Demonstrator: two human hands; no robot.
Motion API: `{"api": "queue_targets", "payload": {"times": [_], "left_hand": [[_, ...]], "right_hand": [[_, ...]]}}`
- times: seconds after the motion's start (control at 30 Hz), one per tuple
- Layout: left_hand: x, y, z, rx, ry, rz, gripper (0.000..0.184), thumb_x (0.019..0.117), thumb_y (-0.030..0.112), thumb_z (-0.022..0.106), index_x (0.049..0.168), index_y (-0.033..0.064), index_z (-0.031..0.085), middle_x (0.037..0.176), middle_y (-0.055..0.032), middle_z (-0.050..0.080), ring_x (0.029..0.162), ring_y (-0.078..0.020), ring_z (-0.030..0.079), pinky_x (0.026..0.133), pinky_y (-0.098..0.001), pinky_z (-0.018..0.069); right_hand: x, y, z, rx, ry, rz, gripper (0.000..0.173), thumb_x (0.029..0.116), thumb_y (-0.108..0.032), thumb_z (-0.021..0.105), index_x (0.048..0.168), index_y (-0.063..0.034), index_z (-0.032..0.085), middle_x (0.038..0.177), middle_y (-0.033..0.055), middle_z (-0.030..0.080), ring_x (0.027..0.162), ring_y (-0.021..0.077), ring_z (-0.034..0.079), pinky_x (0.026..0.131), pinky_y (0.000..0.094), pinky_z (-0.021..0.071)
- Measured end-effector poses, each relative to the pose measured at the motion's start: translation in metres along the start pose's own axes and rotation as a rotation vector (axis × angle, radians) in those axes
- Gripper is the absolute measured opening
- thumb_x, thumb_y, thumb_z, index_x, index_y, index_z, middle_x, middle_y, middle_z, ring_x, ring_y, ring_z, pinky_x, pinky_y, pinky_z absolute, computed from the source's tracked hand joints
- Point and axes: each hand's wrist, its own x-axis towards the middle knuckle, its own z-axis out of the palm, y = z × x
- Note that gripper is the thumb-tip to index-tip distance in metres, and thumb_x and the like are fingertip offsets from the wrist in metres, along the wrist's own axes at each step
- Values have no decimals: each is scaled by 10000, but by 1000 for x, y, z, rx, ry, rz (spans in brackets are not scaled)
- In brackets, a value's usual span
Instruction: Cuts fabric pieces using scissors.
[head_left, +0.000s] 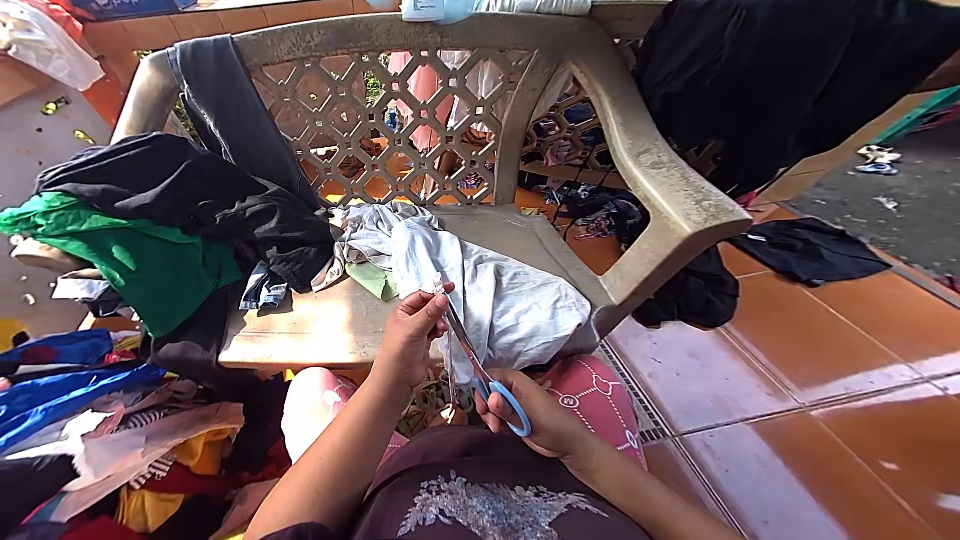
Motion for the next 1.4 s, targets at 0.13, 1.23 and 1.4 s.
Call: {"api": "queue_targets", "payload": {"times": [0.13,1.23,1.4], "left_hand": [[4,-4,-5,86,-61,108,377,944,-16,602,1319,-16,563,934,8,687,810,-48,654,758,-210,552],[4,-41,-3,-166,13,442,134,971,33,614,1050,101,698,1011,30,743,985,-52,684,939,-252,545],[6,-40,-7,-88,-31,495,149,932,43,687,1060,119,702,1092,27,753,1062,-56,685,969,-252,543]], "right_hand": [[-1,3,0,116,-96,13,389,850,-593,737,869,-211,668,731,-117,647,577,-61,559,532,98,444],[6,6,4,-6,-13,-80,338,856,-540,761,890,-223,651,720,-153,642,603,-65,570,574,113,464],[4,5,2,-66,9,-61,377,836,-580,763,879,-225,642,712,-159,638,599,-64,569,571,118,465]]}}
